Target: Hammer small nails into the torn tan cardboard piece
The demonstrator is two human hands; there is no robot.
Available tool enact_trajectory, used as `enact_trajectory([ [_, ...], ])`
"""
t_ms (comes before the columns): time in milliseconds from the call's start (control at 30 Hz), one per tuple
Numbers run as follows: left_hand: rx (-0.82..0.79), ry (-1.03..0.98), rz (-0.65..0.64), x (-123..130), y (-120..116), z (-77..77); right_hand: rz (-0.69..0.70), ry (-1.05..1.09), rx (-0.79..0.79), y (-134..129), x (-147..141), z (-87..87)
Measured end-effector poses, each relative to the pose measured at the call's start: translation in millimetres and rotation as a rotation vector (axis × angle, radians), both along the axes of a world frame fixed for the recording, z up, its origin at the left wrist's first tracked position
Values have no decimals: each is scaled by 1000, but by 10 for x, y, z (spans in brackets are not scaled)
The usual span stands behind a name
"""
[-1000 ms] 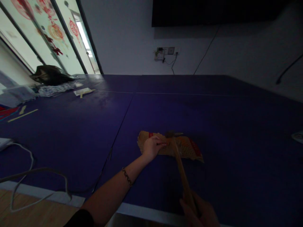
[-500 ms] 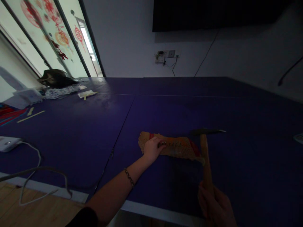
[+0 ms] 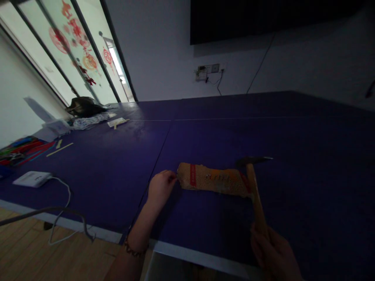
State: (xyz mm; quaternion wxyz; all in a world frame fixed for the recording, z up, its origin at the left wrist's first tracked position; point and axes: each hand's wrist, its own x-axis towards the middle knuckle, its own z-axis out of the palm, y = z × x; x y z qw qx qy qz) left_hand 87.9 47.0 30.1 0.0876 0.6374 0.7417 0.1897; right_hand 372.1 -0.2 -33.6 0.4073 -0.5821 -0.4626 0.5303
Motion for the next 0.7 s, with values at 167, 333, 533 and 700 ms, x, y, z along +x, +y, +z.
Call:
enact_trajectory([
  [167,-126,-59,487,-567,-449,-219,76,-78,17,25,55,-71],
  [333,-163,-108,552,-695,-567,-381,46,-97,-17,53,67,-108],
  [533,-189,-12,535,-625,-512,-391,61,-39,-10,18,-13,-12],
  [700,-194,16,534,-600,-508,-383,3,12,-24,-5,-19,-82],
])
